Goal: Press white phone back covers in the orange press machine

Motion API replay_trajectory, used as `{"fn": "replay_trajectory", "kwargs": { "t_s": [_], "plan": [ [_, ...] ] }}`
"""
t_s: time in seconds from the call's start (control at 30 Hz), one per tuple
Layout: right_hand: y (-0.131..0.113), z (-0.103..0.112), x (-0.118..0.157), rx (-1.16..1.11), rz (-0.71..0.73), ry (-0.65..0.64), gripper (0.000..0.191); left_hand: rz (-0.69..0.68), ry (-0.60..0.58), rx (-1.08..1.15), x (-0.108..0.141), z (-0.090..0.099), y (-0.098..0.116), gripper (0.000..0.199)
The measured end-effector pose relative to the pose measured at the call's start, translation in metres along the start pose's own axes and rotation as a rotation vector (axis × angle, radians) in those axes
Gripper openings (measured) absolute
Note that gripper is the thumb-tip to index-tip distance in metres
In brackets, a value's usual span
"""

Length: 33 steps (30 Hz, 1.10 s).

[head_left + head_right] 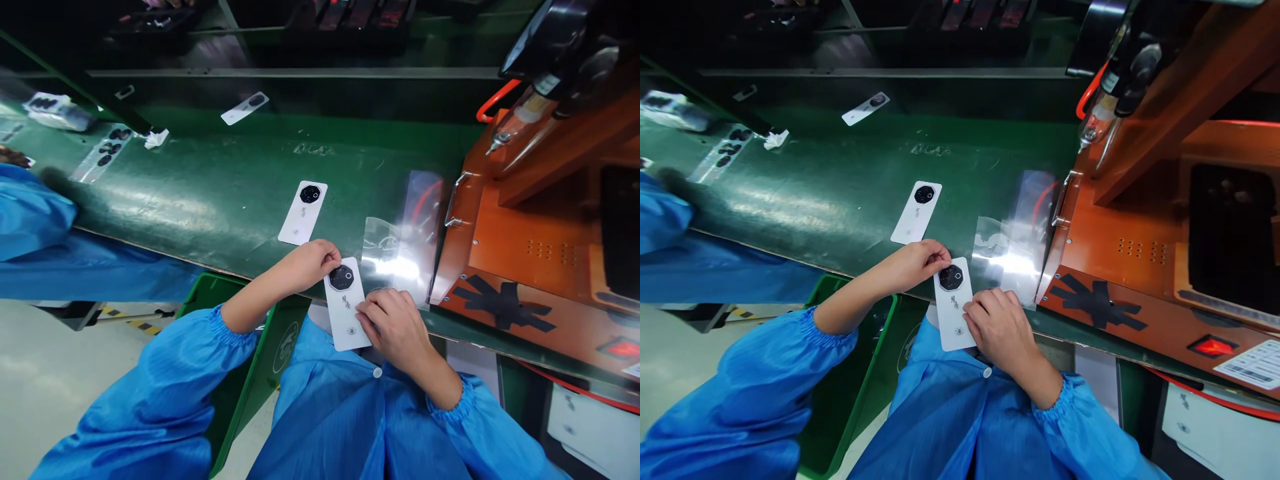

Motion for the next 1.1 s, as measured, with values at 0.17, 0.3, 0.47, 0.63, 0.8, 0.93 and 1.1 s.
{"fn": "replay_trajectory", "kwargs": {
  "t_s": [0.17,0.3,0.47,0.63,0.8,0.93,1.1],
  "plan": [
    [-0.001,0.002,-0.001,0.006,-0.001,0.012,0.011,-0.039,0.009,-0.087,-0.005,-0.002,0.001,0.012],
    [0.0,0.002,0.0,0.002,-0.007,0.007,0.01,-0.089,0.066,-0.184,0.001,-0.007,0.004,0.017],
    [0.001,0.0,-0.002,-0.008,-0.041,0.011,0.007,-0.138,0.096,-0.092,0.012,-0.008,0.001,0.014],
    [0.002,0.005,-0.015,0.022,-0.14,-0.009,0.007,-0.185,0.118,-0.064,0.02,-0.013,-0.003,0.012],
    [0.002,0.011,-0.032,0.068,-0.194,-0.077,0.013,-0.189,0.169,-0.063,0.023,-0.019,-0.004,0.014],
    [0.008,0.014,-0.04,-0.015,-0.245,-0.046,0.014,-0.221,0.164,-0.018,0.024,-0.019,-0.007,0.013],
    [0.018,0.013,-0.052,-0.112,-0.303,0.135,0.019,-0.238,0.152,0.022,0.025,-0.018,-0.011,0.012]
  ]
}}
Point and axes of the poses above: each hand's wrist, its own x-axis away from the middle knuckle, its own z-axis out of the back of the hand, y = z × x, the point moved 4 cm from there along -x, towards the middle knuckle, and after that the axes turned 8 degrees about z, right-handed, at the moved point
